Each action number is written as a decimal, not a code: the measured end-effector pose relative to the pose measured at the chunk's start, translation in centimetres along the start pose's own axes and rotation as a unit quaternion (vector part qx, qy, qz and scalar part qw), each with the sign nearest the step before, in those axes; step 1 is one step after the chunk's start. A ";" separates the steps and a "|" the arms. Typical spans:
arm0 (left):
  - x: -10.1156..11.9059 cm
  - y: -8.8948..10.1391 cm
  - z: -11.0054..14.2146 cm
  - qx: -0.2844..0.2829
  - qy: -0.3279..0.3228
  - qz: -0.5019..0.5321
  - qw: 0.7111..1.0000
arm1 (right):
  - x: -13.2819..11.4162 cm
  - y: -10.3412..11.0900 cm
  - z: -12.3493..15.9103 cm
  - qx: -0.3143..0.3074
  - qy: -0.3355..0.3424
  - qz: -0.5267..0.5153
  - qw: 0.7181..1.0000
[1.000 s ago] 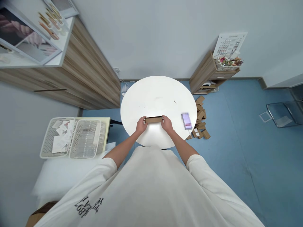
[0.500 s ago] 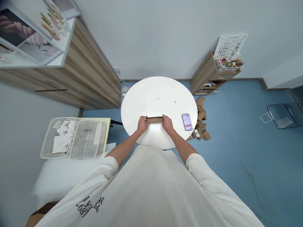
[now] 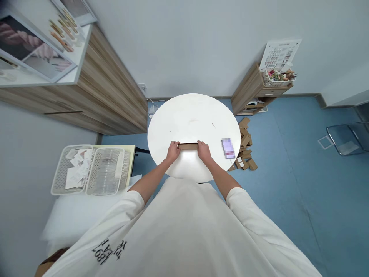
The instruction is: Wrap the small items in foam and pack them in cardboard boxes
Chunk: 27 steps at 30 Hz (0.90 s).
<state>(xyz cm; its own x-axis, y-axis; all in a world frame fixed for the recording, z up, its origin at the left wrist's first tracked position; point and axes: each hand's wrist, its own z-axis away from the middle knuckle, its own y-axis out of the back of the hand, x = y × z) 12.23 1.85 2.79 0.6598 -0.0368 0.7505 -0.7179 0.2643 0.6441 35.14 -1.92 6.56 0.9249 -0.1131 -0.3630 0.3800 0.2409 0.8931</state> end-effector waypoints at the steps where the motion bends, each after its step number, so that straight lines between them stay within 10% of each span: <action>1: -0.2 0.1 0.0 -0.004 -0.009 0.002 1.000 | 0.0 0.0 0.1 0.000 0.002 0.007 1.000; 17: -0.7 0.5 2.4 -0.094 -0.074 -0.161 0.980 | 1.6 -3.2 2.2 -0.011 0.046 0.040 0.998; 27: -0.6 0.3 2.1 -0.076 0.004 -0.067 0.995 | 1.6 -3.4 1.5 -0.037 0.018 -0.059 0.997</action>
<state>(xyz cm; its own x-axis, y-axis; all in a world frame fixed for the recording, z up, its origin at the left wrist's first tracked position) 11.20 -0.04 2.82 0.7500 -0.0732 0.6574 -0.5817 0.3999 0.7082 35.31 -4.39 3.39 0.8733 -0.1111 -0.4744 0.4846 0.2994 0.8219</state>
